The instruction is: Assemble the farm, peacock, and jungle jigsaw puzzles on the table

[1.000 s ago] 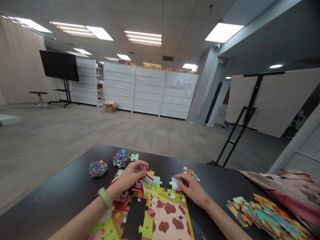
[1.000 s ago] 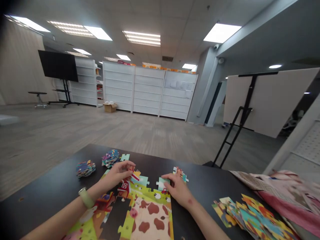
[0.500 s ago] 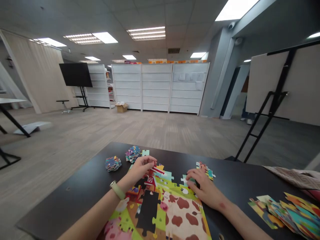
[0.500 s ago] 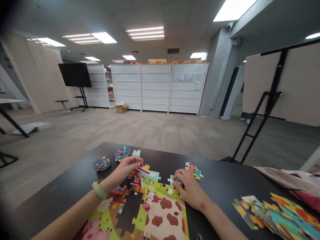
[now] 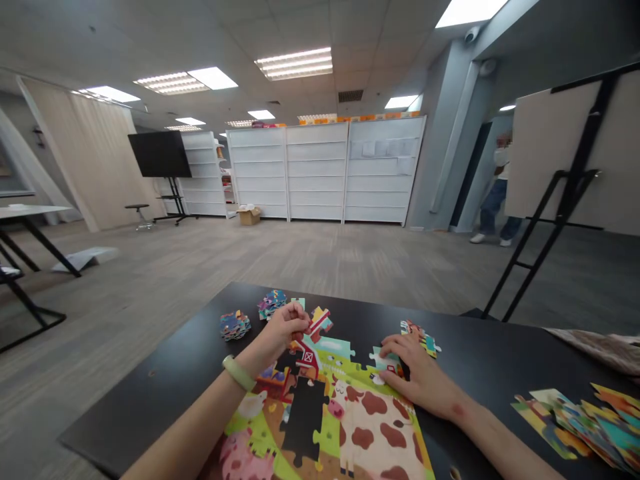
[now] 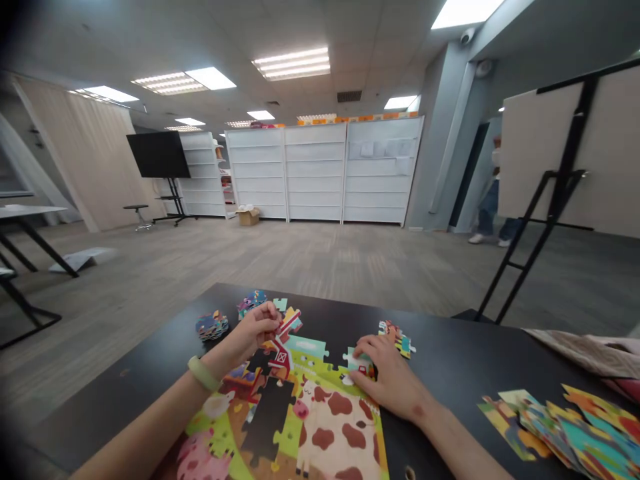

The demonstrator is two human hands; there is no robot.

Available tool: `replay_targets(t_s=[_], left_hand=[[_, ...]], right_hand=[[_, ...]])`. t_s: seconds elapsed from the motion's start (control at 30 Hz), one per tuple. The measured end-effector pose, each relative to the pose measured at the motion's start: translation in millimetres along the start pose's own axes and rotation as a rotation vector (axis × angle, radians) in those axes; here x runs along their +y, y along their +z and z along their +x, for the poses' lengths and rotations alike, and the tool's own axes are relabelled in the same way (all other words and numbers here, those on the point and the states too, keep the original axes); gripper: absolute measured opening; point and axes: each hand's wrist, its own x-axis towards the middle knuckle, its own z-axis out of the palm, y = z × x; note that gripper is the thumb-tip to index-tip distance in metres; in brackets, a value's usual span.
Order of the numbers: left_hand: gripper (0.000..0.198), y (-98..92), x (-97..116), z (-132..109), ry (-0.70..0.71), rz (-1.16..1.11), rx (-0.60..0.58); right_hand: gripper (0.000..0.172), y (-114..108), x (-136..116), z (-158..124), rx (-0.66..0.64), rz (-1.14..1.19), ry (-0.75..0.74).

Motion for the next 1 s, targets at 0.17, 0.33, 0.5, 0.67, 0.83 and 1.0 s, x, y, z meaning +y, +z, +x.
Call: replay_targets(t_s=[0.17, 0.33, 0.5, 0.67, 0.83, 1.0], left_hand=[[0.060, -4.2, 12, -5, -0.074, -0.097, -0.092], [0.045, -4.1, 11, -6, -0.107, -0.085, -0.150], [0.043, -1.5, 5, -5, -0.109, 0.017, -0.135], [0.048, -9.2, 5, -5, -0.070, 0.218, -0.160], [0.039, -35.0, 2, -13, 0.023, 0.451, -0.163], [0.031, -59.0, -5, -29, 0.027, 0.712, -0.121]], right_hand=[[0.018, -1, -1, -1, -0.012, -0.002, -0.012], [0.014, -3, -3, -1, 0.000, 0.022, -0.014], [0.014, -3, -3, -1, 0.021, 0.040, -0.030], [0.016, -2, -6, -5, 0.076, 0.035, -0.055], [0.026, -19, 24, -6, 0.232, -0.003, 0.023], [0.032, -32, 67, -6, 0.348, 0.001, 0.162]])
